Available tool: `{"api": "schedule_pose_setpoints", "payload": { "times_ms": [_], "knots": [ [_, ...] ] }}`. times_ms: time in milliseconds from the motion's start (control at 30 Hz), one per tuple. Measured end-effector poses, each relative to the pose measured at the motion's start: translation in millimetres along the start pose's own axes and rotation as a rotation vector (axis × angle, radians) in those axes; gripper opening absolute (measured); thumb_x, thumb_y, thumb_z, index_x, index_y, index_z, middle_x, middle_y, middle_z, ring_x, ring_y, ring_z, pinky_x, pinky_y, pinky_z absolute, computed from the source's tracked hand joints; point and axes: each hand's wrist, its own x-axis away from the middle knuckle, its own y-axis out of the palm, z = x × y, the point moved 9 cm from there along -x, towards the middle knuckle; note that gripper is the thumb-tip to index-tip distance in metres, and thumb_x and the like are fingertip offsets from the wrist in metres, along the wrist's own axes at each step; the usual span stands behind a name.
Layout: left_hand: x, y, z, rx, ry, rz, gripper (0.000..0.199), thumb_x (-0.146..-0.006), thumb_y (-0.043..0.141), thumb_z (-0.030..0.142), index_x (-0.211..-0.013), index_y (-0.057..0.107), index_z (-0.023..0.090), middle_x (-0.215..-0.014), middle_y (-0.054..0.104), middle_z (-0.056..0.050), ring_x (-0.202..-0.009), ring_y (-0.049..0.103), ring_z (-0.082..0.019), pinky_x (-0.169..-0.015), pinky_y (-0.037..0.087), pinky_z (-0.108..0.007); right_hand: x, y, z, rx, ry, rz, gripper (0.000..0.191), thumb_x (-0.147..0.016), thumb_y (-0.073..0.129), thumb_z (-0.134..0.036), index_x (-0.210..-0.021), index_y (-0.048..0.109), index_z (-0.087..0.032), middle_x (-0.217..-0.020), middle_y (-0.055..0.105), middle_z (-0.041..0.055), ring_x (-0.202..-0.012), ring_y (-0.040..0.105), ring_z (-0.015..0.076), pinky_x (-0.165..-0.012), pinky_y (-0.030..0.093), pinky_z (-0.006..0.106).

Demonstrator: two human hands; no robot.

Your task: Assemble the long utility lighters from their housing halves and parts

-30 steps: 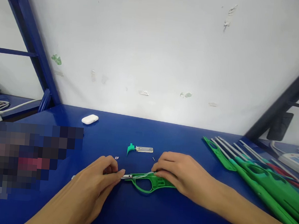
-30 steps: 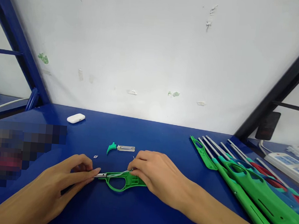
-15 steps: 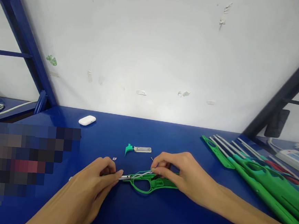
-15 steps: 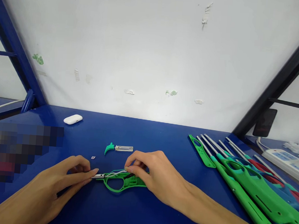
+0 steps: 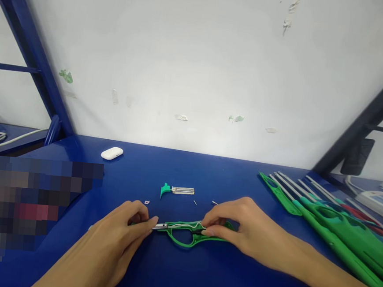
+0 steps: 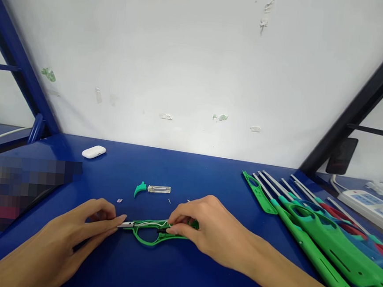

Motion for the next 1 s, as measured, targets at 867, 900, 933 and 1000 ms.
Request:
{"api": "schedule_pose_setpoints", "payload": {
  "times_ms": [867,900,933,1000],
  "knots": [
    [-6.9,-17.8,-10.5,-0.110,0.017,0.085,0.053,-0.117,0.037,0.055,-0.125,0.082,0.029,-0.116,0.082,-0.008,-0.105,0.080,-0.026,-0.079,0.065,-0.031,-2.5,-6.7,-2.6,0.055,0.004,0.049,0.033,-0.105,0.071,-0.054,-0.094,0.088,-0.028,-0.089,0.085,-0.0005,-0.076,0.076,0.0182,-0.066,0.053,0.028],
    [-8.5,-17.4,-16.7,-0.105,0.004,0.066,0.053,-0.117,0.037,0.055,-0.124,0.083,0.029,-0.116,0.081,-0.007,-0.104,0.079,-0.026,-0.077,0.064,-0.031,-2.5,-19.1,-3.1,0.115,0.013,0.101,0.035,-0.107,0.068,-0.055,-0.094,0.087,-0.029,-0.089,0.085,-0.0013,-0.076,0.076,0.0179,-0.067,0.053,0.028],
    [-10.3,-16.5,-23.5,-0.099,-0.008,0.046,0.053,-0.116,0.037,0.055,-0.123,0.083,0.030,-0.116,0.081,-0.007,-0.103,0.079,-0.026,-0.076,0.064,-0.031,-1.9,-35.2,-2.4,0.211,0.029,0.176,0.037,-0.108,0.064,-0.055,-0.094,0.087,-0.030,-0.090,0.086,-0.0014,-0.077,0.077,0.0182,-0.068,0.054,0.029],
    [-13.8,-13.7,-37.2,-0.097,-0.030,0.008,0.053,-0.115,0.037,0.057,-0.125,0.082,0.032,-0.116,0.080,-0.007,-0.102,0.079,-0.027,-0.077,0.064,-0.033,1.6,-70.5,4.2,0.426,0.093,0.317,0.043,-0.110,0.058,-0.057,-0.097,0.086,-0.028,-0.095,0.086,0.0024,-0.080,0.078,0.0216,-0.071,0.056,0.032]
  ]
}}
